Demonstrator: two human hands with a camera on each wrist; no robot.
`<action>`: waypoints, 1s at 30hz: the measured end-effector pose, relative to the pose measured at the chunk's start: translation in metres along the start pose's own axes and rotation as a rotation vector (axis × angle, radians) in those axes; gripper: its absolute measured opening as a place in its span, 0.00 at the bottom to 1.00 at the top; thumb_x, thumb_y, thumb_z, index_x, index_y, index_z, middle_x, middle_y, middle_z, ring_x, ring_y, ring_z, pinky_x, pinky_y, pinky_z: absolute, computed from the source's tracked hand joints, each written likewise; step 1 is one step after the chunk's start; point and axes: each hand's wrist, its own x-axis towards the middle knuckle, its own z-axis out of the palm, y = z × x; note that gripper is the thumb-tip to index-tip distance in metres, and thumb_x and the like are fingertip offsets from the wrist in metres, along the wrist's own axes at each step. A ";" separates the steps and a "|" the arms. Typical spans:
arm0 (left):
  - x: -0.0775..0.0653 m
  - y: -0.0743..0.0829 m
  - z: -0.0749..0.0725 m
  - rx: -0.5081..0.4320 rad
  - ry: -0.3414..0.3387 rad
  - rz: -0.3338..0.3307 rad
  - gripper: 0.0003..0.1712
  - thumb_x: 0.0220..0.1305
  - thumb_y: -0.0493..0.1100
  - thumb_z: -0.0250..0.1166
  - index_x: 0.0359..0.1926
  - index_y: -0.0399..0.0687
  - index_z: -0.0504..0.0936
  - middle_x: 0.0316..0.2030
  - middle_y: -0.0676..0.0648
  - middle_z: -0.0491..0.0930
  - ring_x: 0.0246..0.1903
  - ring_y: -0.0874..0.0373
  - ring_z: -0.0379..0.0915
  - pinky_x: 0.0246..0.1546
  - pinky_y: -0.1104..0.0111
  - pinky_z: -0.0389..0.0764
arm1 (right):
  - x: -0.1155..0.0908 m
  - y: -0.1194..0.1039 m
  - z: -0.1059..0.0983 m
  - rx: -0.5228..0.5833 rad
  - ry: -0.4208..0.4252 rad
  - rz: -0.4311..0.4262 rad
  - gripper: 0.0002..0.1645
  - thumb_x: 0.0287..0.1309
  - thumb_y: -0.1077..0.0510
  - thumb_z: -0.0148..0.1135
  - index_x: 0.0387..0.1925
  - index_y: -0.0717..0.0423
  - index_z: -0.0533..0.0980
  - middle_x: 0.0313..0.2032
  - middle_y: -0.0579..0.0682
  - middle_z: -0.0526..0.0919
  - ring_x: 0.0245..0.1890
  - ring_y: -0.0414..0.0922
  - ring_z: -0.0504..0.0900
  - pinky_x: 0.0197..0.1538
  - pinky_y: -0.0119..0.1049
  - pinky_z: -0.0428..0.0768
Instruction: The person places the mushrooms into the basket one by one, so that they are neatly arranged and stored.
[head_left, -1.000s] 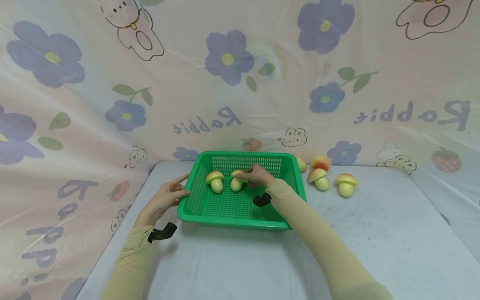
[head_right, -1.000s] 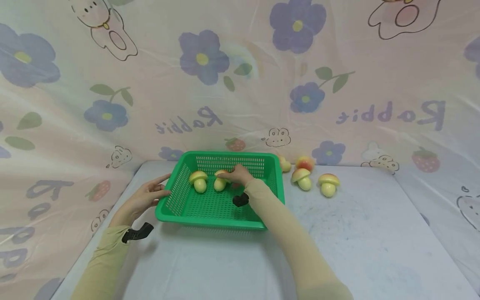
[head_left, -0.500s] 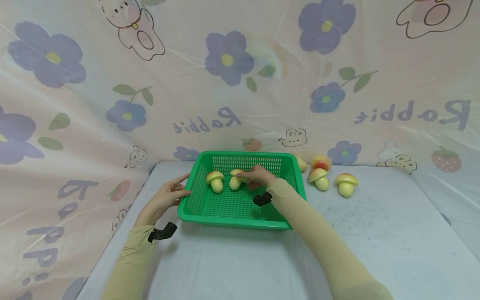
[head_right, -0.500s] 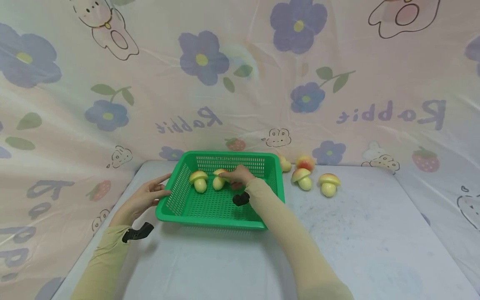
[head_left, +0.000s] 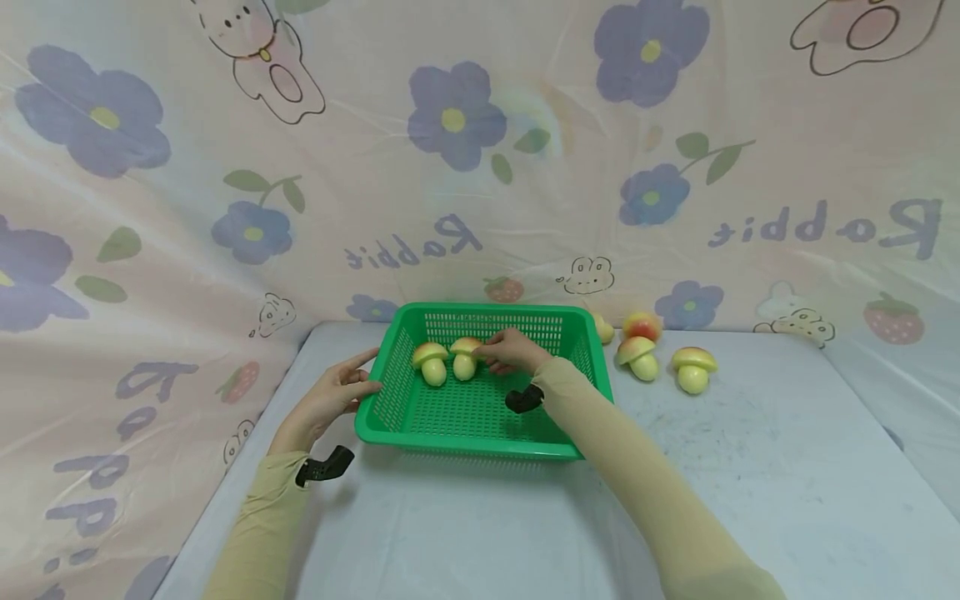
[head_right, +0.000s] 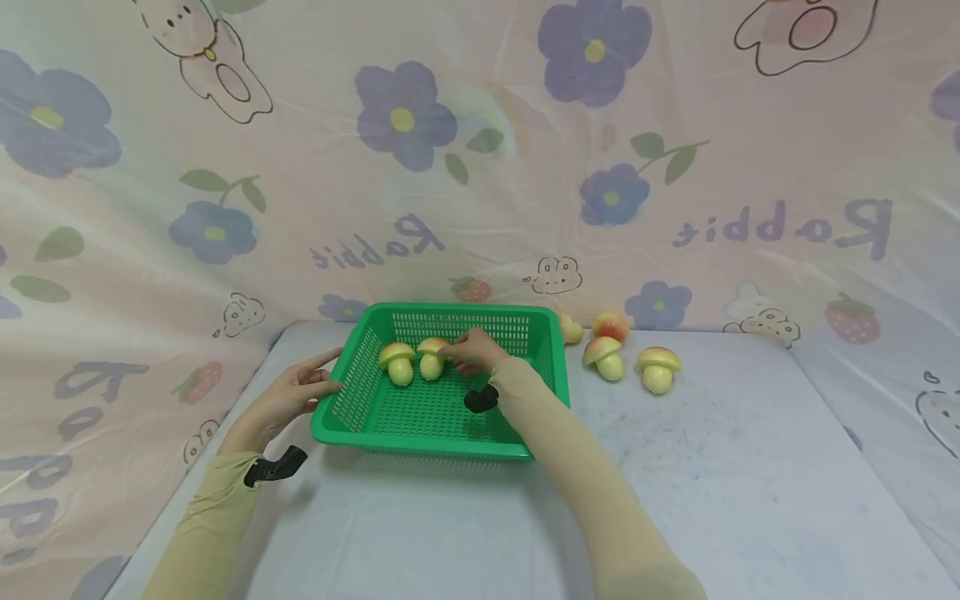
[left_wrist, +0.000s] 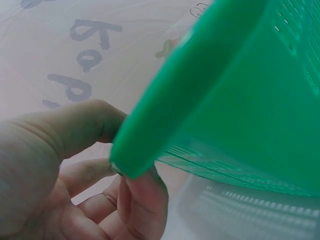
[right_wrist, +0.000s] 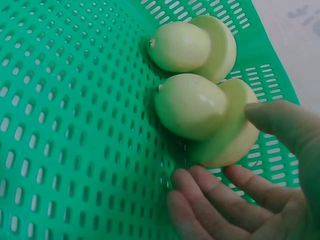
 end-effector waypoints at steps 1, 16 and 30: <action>0.000 0.000 0.000 0.000 -0.001 0.000 0.43 0.64 0.42 0.65 0.75 0.54 0.53 0.37 0.44 0.69 0.31 0.57 0.74 0.35 0.63 0.79 | -0.001 0.000 0.000 -0.005 -0.002 -0.002 0.28 0.64 0.52 0.61 0.59 0.67 0.70 0.48 0.64 0.79 0.46 0.56 0.81 0.48 0.47 0.79; 0.000 -0.003 0.001 0.000 0.003 0.013 0.44 0.64 0.41 0.65 0.75 0.53 0.52 0.37 0.44 0.69 0.31 0.57 0.75 0.35 0.64 0.79 | -0.007 0.001 -0.008 0.017 -0.007 -0.035 0.28 0.68 0.52 0.54 0.61 0.68 0.67 0.52 0.64 0.76 0.52 0.59 0.77 0.53 0.50 0.75; 0.001 -0.007 0.000 0.000 -0.002 0.024 0.43 0.64 0.41 0.65 0.75 0.53 0.52 0.36 0.44 0.70 0.31 0.56 0.76 0.36 0.62 0.80 | -0.008 -0.001 -0.003 -0.002 0.002 -0.008 0.33 0.63 0.49 0.61 0.61 0.67 0.68 0.54 0.63 0.74 0.51 0.58 0.77 0.52 0.48 0.77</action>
